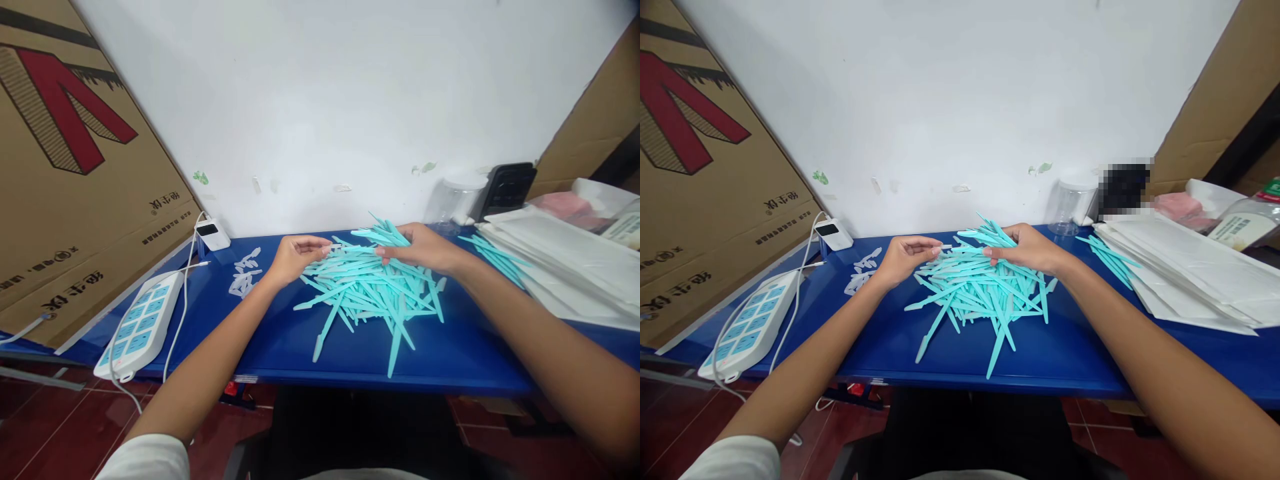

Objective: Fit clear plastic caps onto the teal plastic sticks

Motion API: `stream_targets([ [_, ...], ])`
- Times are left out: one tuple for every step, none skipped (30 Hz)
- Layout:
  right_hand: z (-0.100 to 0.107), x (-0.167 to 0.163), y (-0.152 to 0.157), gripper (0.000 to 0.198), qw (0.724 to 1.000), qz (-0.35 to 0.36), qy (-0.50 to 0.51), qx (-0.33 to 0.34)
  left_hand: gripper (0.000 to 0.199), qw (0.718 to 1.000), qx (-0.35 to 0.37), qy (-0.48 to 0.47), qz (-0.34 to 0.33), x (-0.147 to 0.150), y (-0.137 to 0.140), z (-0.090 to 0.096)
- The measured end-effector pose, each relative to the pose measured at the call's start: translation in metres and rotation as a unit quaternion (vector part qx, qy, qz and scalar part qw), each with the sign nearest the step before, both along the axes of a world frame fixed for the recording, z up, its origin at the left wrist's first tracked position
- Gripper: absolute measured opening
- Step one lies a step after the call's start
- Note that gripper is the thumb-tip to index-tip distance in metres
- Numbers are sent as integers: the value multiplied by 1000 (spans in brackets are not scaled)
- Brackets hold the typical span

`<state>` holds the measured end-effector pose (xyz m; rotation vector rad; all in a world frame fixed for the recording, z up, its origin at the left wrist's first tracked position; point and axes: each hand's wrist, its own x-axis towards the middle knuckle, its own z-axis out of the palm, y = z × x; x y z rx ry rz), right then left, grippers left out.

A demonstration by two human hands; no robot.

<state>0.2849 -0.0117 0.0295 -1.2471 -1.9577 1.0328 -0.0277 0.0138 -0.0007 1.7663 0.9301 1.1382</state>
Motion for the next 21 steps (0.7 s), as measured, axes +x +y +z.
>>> stream_targets([
  [0, 0, 0, 53, 1000, 1, 6, -3, 47, 1000, -5, -7, 4, 0, 0, 0],
  [0, 0, 0, 51, 1000, 1, 10, -6, 47, 1000, -9, -11, 5, 0, -1, 0],
  [0, -1, 0, 50, 1000, 1, 13, -10, 47, 1000, -12, -13, 4, 0, -1, 0],
  [0, -2, 0, 49, 1000, 1, 17, -14, 46, 1000, -14, -12, 2, 0, -1, -1],
  [0, -2, -1, 49, 1000, 1, 20, -18, 46, 1000, -14, -10, -1, 0, -1, -1],
  [0, -3, -1, 48, 1000, 1, 23, -19, 46, 1000, -14, -9, -3, 0, -1, -1],
  [-1, -3, -1, 48, 999, 1, 25, -20, 46, 1000, -14, -7, -6, 0, -1, -1],
  [-1, -3, -1, 48, 999, 1, 25, -20, 45, 1000, -14, -6, -9, 1, -1, -1],
  [-1, -2, -1, 48, 1000, 0, 24, -18, 45, 1000, -14, -5, -12, 1, -1, -1],
  [-1, -2, -1, 48, 1000, 0, 22, -18, 45, 1000, -14, -4, -14, 1, -2, -2],
  [-1, -2, -1, 48, 1000, 0, 20, -18, 44, 1000, -12, -3, -16, 2, -2, -2],
  [-1, -3, -1, 48, 1000, 1, 20, -19, 44, 1000, -10, -3, -17, 3, -3, -2],
  [-1, -4, -2, 48, 1000, 3, 21, -22, 44, 1000, -8, -4, -18, 4, -4, -2],
  [-1, -5, -2, 48, 999, 4, 23, -23, 43, 1000, -7, -4, -19, 5, -6, -2],
  [-1, -8, -4, 48, 999, 6, 24, -25, 43, 1000, -6, -3, -22, 7, -8, -2],
  [-1, -10, -5, 49, 999, 7, 25, -28, 42, 1000, -6, 0, -26, 9, -9, -2],
  [-2, -13, -6, 49, 999, 7, 27, -32, 41, 1000, -6, 0, -29, 10, -11, -2],
  [-3, -17, -7, 49, 999, 9, 31, -38, 41, 1000, -6, -1, -30, 12, -13, -2],
  [-4, -20, -8, 49, 998, 12, 37, -46, 41, 1000, -6, -6, -30, 14, -14, -3],
  [-5, -22, -9, 49, 997, 15, 46, -55, 40, 1000, -5, -11, -27, 15, -15, -3],
  [-7, -24, -10, 49, 996, 18, 55, -62, 40, 1000, -4, -16, -24, 15, -15, -4],
])
